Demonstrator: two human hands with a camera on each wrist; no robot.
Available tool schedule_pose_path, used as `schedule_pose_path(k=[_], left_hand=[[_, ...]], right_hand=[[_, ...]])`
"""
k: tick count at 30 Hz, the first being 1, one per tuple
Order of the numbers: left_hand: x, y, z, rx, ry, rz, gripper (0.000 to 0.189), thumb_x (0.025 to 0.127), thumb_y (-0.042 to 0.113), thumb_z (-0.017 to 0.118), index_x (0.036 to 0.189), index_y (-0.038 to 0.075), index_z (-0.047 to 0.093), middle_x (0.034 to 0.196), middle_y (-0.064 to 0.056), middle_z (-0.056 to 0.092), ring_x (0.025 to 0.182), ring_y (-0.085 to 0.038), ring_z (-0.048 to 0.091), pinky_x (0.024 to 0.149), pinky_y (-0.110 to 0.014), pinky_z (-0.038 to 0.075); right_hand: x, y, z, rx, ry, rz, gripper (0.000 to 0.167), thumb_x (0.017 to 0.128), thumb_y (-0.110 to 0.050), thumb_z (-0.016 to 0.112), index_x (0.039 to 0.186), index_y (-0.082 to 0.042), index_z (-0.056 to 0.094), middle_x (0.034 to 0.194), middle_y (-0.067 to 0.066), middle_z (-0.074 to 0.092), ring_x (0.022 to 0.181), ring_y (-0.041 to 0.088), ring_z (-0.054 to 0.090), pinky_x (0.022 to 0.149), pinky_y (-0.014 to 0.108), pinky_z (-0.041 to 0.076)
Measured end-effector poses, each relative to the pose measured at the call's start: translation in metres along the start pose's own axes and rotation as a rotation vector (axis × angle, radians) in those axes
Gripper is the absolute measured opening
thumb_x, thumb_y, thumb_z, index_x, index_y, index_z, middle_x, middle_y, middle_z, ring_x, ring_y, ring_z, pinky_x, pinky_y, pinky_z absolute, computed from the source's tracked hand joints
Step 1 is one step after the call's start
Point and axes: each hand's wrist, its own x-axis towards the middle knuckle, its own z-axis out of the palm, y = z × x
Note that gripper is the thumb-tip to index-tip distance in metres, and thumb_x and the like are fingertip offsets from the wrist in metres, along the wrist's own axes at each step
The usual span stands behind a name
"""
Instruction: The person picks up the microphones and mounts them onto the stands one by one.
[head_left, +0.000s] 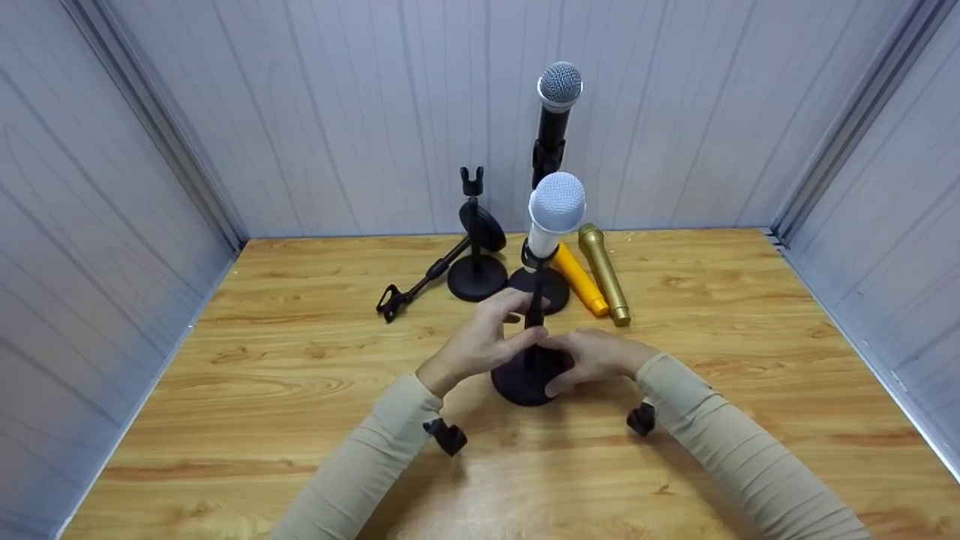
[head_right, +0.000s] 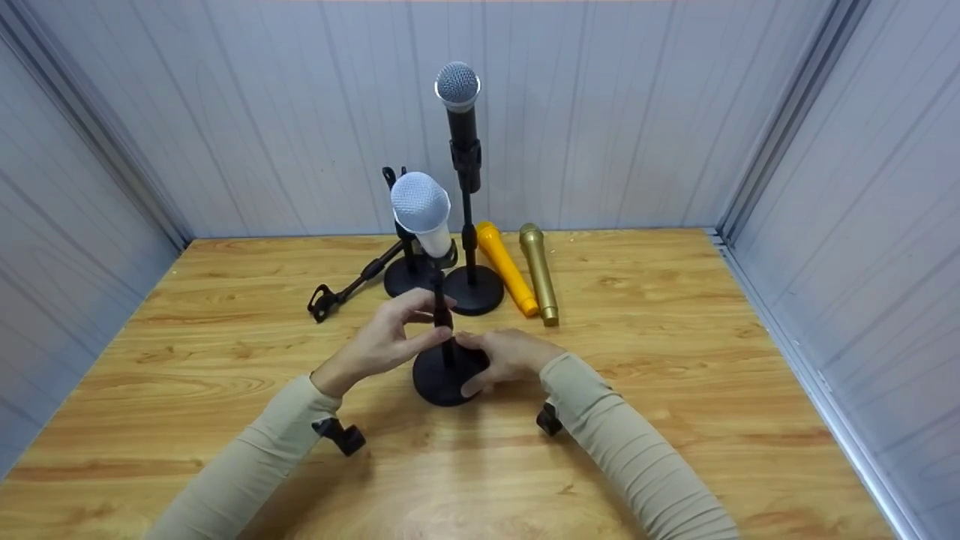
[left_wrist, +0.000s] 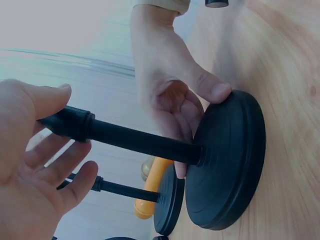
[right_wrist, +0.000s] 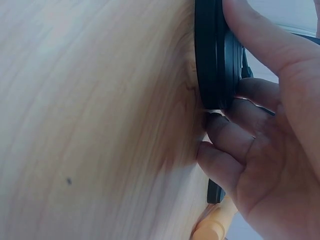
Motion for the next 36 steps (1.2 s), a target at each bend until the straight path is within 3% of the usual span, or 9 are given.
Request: schedule_pose_path(k=[7, 14, 18, 24, 32, 36], left_hand=[[0.001, 0.0, 0.007, 0.019, 0.113, -0.035, 0.026, 0.087, 0.019, 0.084, 0.109, 0.008, 0.074, 0.104, -0.002, 0.067, 0.094, -0.014, 0.063, 0.082, -0.038, 0.057], [0.003, 0.0, 0.011, -0.052, 0.165, -0.036, 0.03, 0.084, 0.01, 0.085, 0.111, 0.004, 0.073, 0.1, -0.011, 0.074, 0.09, -0.016, 0.069, 0.085, -0.038, 0.058], [0.004, -0.002, 0.011, -0.073, 0.154, -0.055, 0.031, 0.084, 0.01, 0.085, 0.112, 0.004, 0.072, 0.1, -0.008, 0.075, 0.09, -0.015, 0.07, 0.086, -0.034, 0.057], [0.005, -0.004, 0.007, -0.112, 0.108, -0.046, 0.027, 0.086, 0.011, 0.083, 0.11, 0.006, 0.074, 0.098, -0.006, 0.075, 0.09, -0.017, 0.07, 0.085, -0.041, 0.057], [0.008, -0.008, 0.001, -0.12, 0.05, -0.049, 0.023, 0.086, 0.011, 0.083, 0.108, 0.009, 0.074, 0.097, 0.0, 0.073, 0.088, -0.014, 0.068, 0.084, -0.034, 0.055], [0.01, -0.011, -0.001, -0.148, 0.024, -0.049, 0.024, 0.085, 0.006, 0.083, 0.107, 0.008, 0.074, 0.096, 0.001, 0.073, 0.086, -0.015, 0.068, 0.087, -0.038, 0.055]], right_hand=[[0.0, 0.002, 0.001, 0.015, 0.002, -0.006, 0.079, 0.081, -0.054, 0.082, 0.146, -0.017, 0.054, 0.134, 0.002, 0.063, 0.113, 0.015, 0.06, 0.103, 0.038, 0.047], [0.0, 0.0, 0.001, -0.004, 0.004, 0.01, 0.081, 0.081, -0.057, 0.08, 0.143, -0.011, 0.056, 0.136, 0.005, 0.062, 0.115, 0.017, 0.06, 0.103, 0.039, 0.047], [-0.001, 0.0, 0.001, -0.003, 0.001, 0.002, 0.078, 0.082, -0.059, 0.078, 0.14, -0.01, 0.058, 0.132, 0.005, 0.064, 0.112, 0.016, 0.061, 0.101, 0.04, 0.048], [-0.001, 0.0, 0.0, -0.02, 0.01, -0.011, 0.073, 0.082, -0.059, 0.079, 0.134, -0.012, 0.06, 0.117, -0.001, 0.067, 0.097, 0.014, 0.061, 0.091, 0.036, 0.051], [-0.003, -0.002, -0.002, -0.017, 0.003, 0.008, 0.084, 0.082, -0.059, 0.079, 0.144, -0.007, 0.055, 0.141, 0.006, 0.06, 0.122, 0.018, 0.058, 0.106, 0.039, 0.045], [-0.002, -0.001, -0.002, -0.021, -0.005, 0.022, 0.089, 0.082, -0.06, 0.078, 0.147, -0.006, 0.052, 0.145, 0.009, 0.056, 0.124, 0.019, 0.057, 0.107, 0.039, 0.044]])
